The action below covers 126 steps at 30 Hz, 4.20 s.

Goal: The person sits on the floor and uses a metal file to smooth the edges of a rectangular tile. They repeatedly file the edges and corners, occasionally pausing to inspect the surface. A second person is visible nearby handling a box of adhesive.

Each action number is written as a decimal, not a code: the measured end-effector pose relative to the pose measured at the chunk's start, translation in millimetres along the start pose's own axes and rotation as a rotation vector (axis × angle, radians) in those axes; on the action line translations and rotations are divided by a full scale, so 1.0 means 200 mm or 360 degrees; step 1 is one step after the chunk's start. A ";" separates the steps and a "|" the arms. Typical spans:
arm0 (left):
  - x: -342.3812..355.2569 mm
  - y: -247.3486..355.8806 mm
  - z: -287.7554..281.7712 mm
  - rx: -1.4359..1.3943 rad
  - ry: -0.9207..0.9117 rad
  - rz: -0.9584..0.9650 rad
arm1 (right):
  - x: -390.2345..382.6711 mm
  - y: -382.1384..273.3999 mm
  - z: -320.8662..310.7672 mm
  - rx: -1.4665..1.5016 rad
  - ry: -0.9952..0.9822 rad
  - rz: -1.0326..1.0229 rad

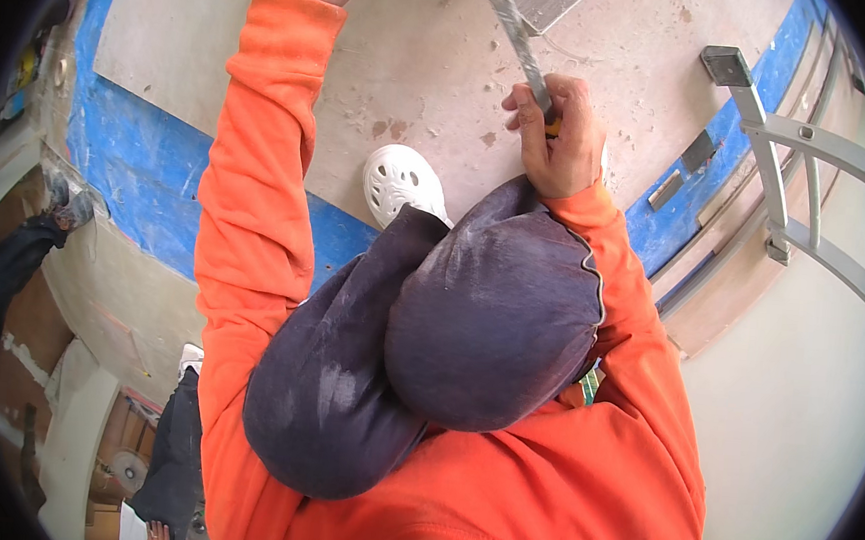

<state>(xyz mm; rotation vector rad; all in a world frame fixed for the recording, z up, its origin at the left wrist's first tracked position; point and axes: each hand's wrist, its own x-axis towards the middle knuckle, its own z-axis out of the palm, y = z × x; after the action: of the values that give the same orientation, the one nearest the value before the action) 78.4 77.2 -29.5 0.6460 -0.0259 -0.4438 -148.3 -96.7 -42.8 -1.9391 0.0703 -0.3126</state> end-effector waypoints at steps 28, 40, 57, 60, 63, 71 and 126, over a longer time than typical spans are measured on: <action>-0.05 0.05 0.00 0.0112 0.0122 -0.0207 | 0.08 0.01 -0.02 -0.0335 -0.0276 -0.0086; -0.10 0.04 0.24 0.0606 0.0457 -0.0188 | 0.13 0.19 -0.09 -0.0040 -0.0299 -0.0717; -0.20 -0.35 0.52 0.0586 0.0989 0.0430 | 0.26 0.31 0.24 0.0389 0.0020 -0.0831; -0.20 -0.31 0.50 0.0205 0.0895 0.0344 | 0.29 0.30 0.27 0.0327 0.0025 -0.0879; -0.21 -0.31 0.45 0.0300 0.0909 0.0343 | 0.33 0.29 0.28 0.0235 -0.0072 -0.0941; -0.26 -0.41 0.51 0.0276 0.1093 0.0455 | 0.22 0.30 0.03 0.0305 -0.0455 -0.0708; -0.37 -0.59 0.53 0.0145 0.0975 0.0862 | 0.25 -0.09 -0.44 -0.0730 -0.0820 -0.0346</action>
<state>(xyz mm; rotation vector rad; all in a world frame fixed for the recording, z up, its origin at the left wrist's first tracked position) -51.4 -38.3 -5.2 0.8097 0.3546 0.2891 -123.9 -178.5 12.8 -2.4315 -0.4440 0.0803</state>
